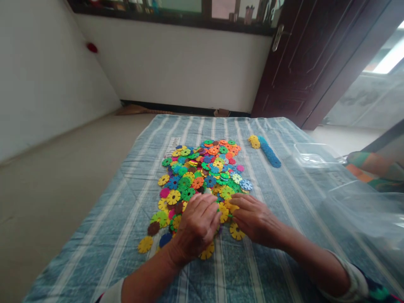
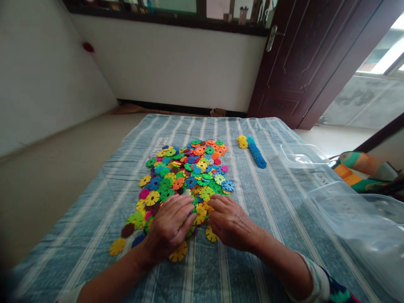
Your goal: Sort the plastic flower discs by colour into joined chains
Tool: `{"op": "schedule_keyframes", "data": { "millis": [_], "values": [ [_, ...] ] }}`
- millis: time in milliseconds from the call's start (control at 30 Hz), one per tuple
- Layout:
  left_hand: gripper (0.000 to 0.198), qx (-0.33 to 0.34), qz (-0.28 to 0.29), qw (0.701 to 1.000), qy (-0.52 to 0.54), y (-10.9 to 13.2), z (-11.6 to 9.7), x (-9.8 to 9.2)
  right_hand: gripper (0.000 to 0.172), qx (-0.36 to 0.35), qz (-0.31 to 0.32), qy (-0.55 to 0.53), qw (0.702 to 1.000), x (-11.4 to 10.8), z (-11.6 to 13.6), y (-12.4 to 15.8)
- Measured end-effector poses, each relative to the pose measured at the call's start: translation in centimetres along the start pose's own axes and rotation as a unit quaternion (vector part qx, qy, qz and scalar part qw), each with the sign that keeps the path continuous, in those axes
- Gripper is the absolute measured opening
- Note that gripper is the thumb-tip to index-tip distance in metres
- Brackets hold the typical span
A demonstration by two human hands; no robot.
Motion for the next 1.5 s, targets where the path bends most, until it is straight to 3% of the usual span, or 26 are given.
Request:
{"op": "schedule_keyframes", "data": {
  "millis": [133, 267, 367, 500, 633, 900, 967, 1100, 1233, 1500],
  "values": [
    [0.016, -0.065, 0.003, 0.996, -0.069, -0.7, 3.4, -1.8, 0.017, 0.017, -0.053, -0.01, 0.998, -0.7, -0.3, 0.1],
    [0.017, -0.175, 0.069, 0.976, -0.105, -0.3, 8.0, -3.3, 0.014, 0.033, -0.075, -0.023, 0.996, -0.8, -0.7, 0.3],
    [0.023, -0.199, 0.118, 0.971, -0.066, 0.2, 9.7, -3.5, 0.013, 0.035, -0.075, -0.031, 0.996, -0.6, -0.8, 0.5],
    [0.027, -0.218, 0.161, 0.962, -0.044, 0.6, 10.0, -3.1, 0.012, 0.033, -0.073, -0.038, 0.996, -0.4, -0.9, 0.6],
    [0.031, -0.228, 0.169, 0.958, -0.034, 0.6, 9.8, -2.8, 0.014, 0.03, -0.075, -0.04, 0.996, -0.4, -0.8, 0.6],
    [0.015, -0.221, 0.119, 0.968, 0.006, -0.2, 9.4, -3.6, 0.015, 0.046, -0.082, -0.062, 0.994, -0.8, -0.9, 0.5],
    [0.009, -0.24, 0.107, 0.965, 0.025, -0.5, 9.2, -3.9, 0.014, 0.056, -0.082, -0.076, 0.992, -0.8, -1.0, 0.5],
    [0.017, -0.299, 0.058, 0.947, 0.097, -1.0, 8.3, -4.6, 0.014, 0.076, -0.083, -0.12, 0.986, -0.7, -1.3, 0.5],
    [0.018, -0.373, 0.011, 0.901, 0.223, -0.9, 7.1, -3.9, 0.02, 0.128, -0.066, -0.173, 0.974, -0.6, -1.6, 0.4],
    [0.016, -0.504, -0.003, 0.73, 0.462, 0.7, 3.4, 0.8, 0.026, 0.268, 0.0, -0.318, 0.909, 1.0, -1.9, 0.9]
  ]
}}
Point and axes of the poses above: each hand's wrist, its own y-axis away from the middle knuckle, its own x-axis out of the palm, z = x × y, the point moved 7 cm from there along -y, towards the middle knuckle, and after that the axes turned 14 degrees about y, right-handed, at the moved point
